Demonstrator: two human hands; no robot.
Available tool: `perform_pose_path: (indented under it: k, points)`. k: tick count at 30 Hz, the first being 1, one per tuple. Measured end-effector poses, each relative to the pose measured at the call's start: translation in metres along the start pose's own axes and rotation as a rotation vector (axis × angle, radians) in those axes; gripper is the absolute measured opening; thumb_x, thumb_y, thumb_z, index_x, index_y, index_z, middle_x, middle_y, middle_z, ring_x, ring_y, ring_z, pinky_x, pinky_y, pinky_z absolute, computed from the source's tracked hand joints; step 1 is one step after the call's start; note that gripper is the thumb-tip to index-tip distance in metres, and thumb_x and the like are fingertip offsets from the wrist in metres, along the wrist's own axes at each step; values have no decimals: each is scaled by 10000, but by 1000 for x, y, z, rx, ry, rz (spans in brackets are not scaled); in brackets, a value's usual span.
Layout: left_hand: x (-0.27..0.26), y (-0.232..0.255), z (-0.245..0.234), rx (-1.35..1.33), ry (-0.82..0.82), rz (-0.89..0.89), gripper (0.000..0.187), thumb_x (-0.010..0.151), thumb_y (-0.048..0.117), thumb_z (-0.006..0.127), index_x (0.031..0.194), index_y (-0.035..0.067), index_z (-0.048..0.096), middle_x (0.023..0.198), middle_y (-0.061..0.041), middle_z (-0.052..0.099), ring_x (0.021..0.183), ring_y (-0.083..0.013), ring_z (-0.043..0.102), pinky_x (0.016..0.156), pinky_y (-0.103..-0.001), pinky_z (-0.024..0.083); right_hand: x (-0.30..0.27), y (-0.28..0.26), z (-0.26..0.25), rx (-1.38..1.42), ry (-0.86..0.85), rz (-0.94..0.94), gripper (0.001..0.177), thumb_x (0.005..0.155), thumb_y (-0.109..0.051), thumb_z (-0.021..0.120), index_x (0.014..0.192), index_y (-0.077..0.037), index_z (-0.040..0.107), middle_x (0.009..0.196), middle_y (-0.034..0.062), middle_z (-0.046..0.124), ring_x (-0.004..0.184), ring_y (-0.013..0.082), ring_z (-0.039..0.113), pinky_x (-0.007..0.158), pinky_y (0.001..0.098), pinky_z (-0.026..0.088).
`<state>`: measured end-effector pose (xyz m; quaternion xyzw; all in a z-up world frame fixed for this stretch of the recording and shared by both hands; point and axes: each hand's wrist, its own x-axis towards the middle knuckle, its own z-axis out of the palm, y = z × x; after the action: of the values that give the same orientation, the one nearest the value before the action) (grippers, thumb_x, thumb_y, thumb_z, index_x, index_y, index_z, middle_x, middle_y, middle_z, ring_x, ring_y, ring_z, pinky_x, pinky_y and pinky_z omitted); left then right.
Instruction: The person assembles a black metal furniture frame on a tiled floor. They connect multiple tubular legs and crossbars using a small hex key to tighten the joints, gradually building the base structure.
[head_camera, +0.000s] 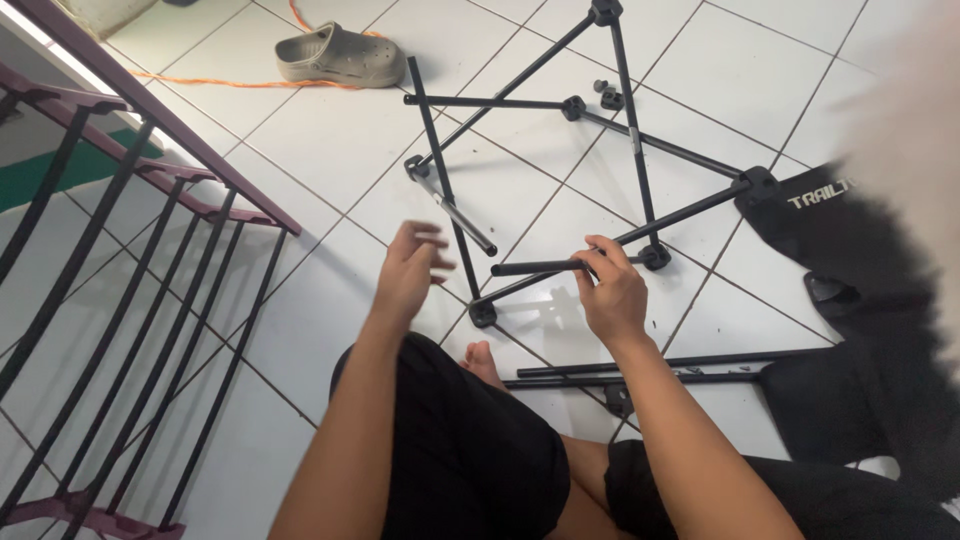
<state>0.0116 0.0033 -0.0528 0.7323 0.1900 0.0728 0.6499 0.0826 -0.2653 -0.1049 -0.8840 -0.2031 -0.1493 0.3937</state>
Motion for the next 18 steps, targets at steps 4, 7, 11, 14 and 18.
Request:
perform_pose_path:
  k: [4,7,11,14,18]
  points:
    - [19,-35,21,815,-298,-225,346,885,183,655,1218,104,701,1052,-223,745,996,-311,719,866,-378,541,0,9,-11,11,-40,23,129,851,-50,740,970,-98,753,1275,60,698,840,265,745,718,373,568]
    - [19,-50,54,1087,-527,-81,457,835,70,624,1275,178,688,1142,-149,741,1081,-330,698,901,-417,552,4,15,-17,-1,-16,-45,141,848,-45,745,979,-97,750,1260,53,698,863,261,745,723,374,570]
    - [31,-50,85,1194,-644,-120,420,830,84,641,1234,167,718,1144,-132,747,1059,-303,714,883,-421,575,6,23,-27,-29,-75,-19,155,836,-29,740,979,-91,743,1256,49,701,816,256,734,691,365,567]
    - [38,-52,103,1370,-749,-218,311,956,253,630,1186,96,767,1144,-139,761,1049,-298,731,912,-423,578,8,28,-34,-30,-116,-18,169,838,-18,726,990,-91,737,1238,35,707,802,240,737,682,349,569]
    - [41,-62,109,1263,-738,-175,358,995,410,610,1222,170,745,1189,-115,731,1101,-313,696,946,-458,550,10,35,-42,-55,-148,-29,172,840,-6,718,992,-84,734,1226,24,715,777,237,730,673,350,562]
